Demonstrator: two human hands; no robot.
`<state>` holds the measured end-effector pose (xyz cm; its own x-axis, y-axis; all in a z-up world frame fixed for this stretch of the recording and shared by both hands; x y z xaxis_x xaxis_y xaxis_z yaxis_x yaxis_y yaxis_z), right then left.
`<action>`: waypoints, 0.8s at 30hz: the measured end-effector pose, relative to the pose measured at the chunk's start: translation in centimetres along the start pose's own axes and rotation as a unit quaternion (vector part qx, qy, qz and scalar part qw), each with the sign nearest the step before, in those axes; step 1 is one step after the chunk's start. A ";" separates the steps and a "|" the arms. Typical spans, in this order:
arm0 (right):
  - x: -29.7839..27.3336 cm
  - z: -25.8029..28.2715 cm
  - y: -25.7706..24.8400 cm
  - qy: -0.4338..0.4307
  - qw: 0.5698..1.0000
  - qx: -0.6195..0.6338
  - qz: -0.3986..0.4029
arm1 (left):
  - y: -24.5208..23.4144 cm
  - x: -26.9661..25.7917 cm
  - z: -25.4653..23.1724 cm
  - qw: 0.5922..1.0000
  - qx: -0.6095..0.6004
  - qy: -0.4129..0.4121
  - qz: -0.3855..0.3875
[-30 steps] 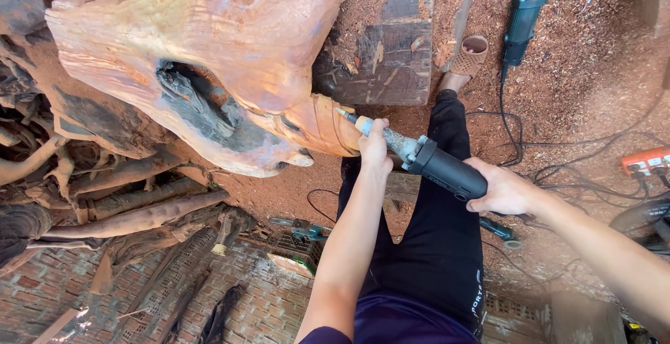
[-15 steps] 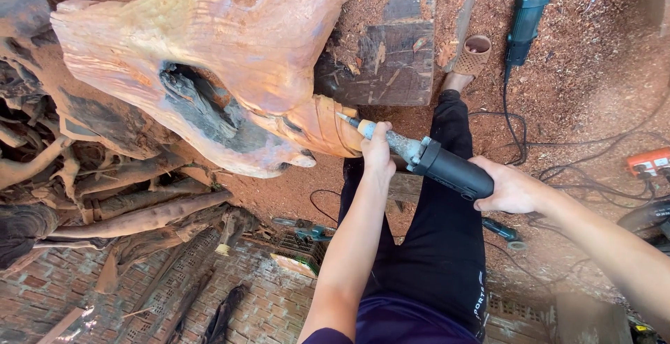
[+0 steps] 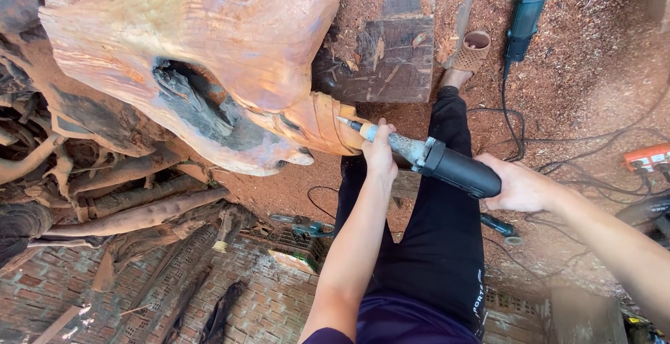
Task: Carving and shaping a large piece of wood using a power rotary tool
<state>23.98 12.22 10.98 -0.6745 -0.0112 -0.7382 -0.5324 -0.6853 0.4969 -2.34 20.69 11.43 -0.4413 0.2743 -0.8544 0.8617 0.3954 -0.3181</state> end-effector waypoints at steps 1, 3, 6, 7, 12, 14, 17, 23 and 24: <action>0.2 -0.1 0.0 0.004 1.000 -0.005 0.003 | -0.1 0.0 0.0 1.000 -0.005 0.003 0.000; 0.0 0.1 -0.2 0.009 1.000 -0.013 0.004 | -0.4 0.1 0.3 1.000 -0.014 0.006 0.006; -0.3 0.3 -0.6 0.010 1.000 -0.029 0.004 | -0.6 -0.1 0.5 0.999 -0.030 0.010 0.011; -0.4 0.3 -0.8 0.007 0.999 -0.036 0.004 | -0.6 -0.2 0.5 0.999 -0.037 0.011 0.010; -0.5 0.6 -0.5 0.002 1.000 0.000 -0.007 | -0.1 -0.1 0.0 1.000 -0.017 0.009 0.006; 0.0 0.4 -0.1 0.000 1.000 0.008 -0.005 | 0.0 0.1 -0.3 1.000 -0.020 0.014 0.009; 0.2 0.3 0.8 -0.014 0.999 0.039 -0.008 | 0.1 0.6 -0.6 1.000 0.017 -0.003 -0.002; -0.6 1.8 5.5 -0.032 0.936 0.350 0.012 | 1.1 0.0 -3.4 0.992 0.126 -0.022 -0.016; -0.7 2.1 6.1 -0.035 0.921 0.388 0.018 | 0.8 0.3 -3.9 0.991 0.133 -0.030 0.009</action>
<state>20.10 9.62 15.48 -0.7153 0.0413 -0.6975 -0.6963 0.0415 0.7165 -2.79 24.52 12.54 -0.4165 0.2237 -0.8812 0.9083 0.1438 -0.3928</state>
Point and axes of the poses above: each hand's wrist, its own x-axis towards the middle knuckle, its own y-axis out of the palm, z = x × y, the point moved 5 cm from there along x, towards the middle knuckle, and after that the axes turned 9 degrees about z, right-handed, at the moved point
